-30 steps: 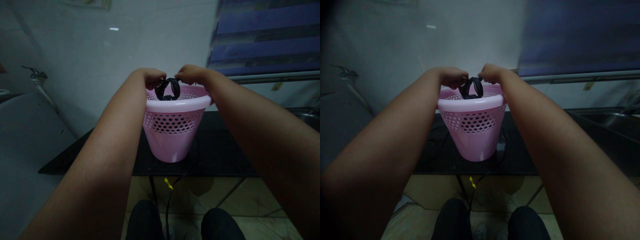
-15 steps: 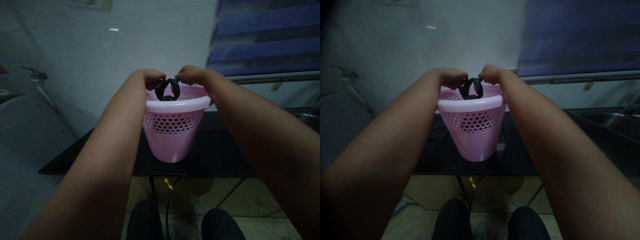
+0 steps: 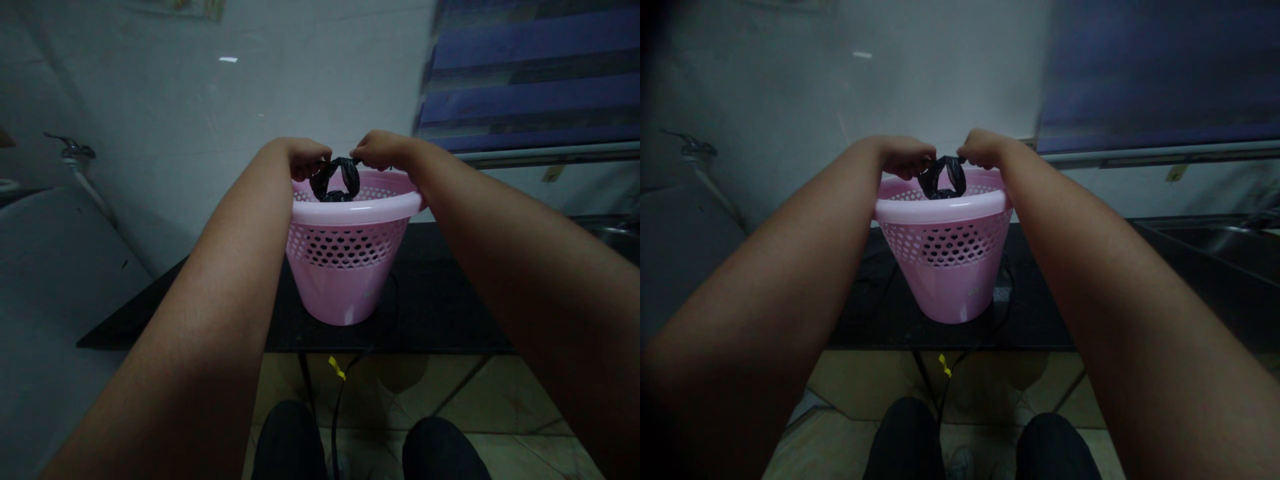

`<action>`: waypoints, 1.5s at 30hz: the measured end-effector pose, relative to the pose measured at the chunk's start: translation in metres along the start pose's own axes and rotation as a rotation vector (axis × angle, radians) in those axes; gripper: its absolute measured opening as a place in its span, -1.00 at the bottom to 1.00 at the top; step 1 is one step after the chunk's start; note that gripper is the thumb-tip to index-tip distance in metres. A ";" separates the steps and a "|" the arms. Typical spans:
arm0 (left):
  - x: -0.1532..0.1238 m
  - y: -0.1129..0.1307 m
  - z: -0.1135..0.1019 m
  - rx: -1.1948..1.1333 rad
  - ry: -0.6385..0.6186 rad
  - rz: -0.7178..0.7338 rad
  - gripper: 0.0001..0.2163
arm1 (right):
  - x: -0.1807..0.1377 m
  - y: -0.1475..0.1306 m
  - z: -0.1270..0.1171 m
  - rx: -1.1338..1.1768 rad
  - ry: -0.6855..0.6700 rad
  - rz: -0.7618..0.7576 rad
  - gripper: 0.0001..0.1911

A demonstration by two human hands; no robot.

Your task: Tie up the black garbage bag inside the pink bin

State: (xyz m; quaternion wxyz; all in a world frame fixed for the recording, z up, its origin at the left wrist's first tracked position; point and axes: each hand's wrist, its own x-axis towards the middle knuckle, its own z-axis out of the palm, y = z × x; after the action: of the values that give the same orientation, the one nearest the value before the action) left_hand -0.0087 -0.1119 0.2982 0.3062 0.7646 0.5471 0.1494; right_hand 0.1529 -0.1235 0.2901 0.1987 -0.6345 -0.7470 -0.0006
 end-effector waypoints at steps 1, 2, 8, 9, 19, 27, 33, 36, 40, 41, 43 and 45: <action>0.000 0.000 0.000 0.000 0.003 -0.003 -0.86 | -0.001 0.000 0.000 -0.002 0.001 0.001 -0.77; 0.000 0.000 0.000 -0.003 -0.001 -0.003 -0.86 | -0.001 0.000 0.000 -0.002 0.001 0.000 -0.76; -0.001 0.000 0.000 -0.012 -0.059 0.010 -0.84 | 0.000 0.001 0.000 0.011 0.004 0.005 -0.76; -0.001 0.000 0.000 -0.007 -0.053 0.008 -0.84 | 0.001 0.001 0.001 0.012 0.005 0.004 -0.76; 0.006 -0.001 -0.004 0.109 -0.045 0.000 -0.84 | 0.008 0.005 0.003 -0.019 0.012 0.019 -0.69; 0.002 -0.001 -0.001 0.031 -0.062 -0.017 -0.82 | 0.007 0.005 0.003 0.002 0.000 0.024 -0.68; 0.004 -0.001 -0.002 0.011 -0.049 -0.033 -0.80 | 0.005 0.003 0.002 0.004 0.004 0.041 -0.67; 0.004 -0.001 -0.002 0.000 -0.063 -0.032 -0.79 | 0.005 0.004 0.002 -0.007 0.000 0.035 -0.68; 0.006 -0.001 -0.003 0.007 -0.045 -0.036 -0.80 | 0.005 0.004 0.002 -0.016 -0.005 0.037 -0.69; 0.006 -0.001 -0.003 0.012 -0.036 -0.039 -0.80 | 0.005 0.004 0.002 -0.016 -0.006 0.036 -0.69; 0.007 -0.001 -0.003 0.029 -0.013 -0.045 -0.82 | 0.005 0.004 0.002 -0.020 -0.009 0.034 -0.70; 0.008 -0.001 -0.003 0.043 0.003 -0.045 -0.83 | 0.004 0.003 0.002 -0.031 -0.008 0.040 -0.71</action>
State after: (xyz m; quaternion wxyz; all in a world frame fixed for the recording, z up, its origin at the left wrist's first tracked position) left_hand -0.0084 -0.1038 0.2989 0.2923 0.7582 0.5677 0.1318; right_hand 0.1551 -0.1182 0.2891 0.1858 -0.6522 -0.7349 -0.0055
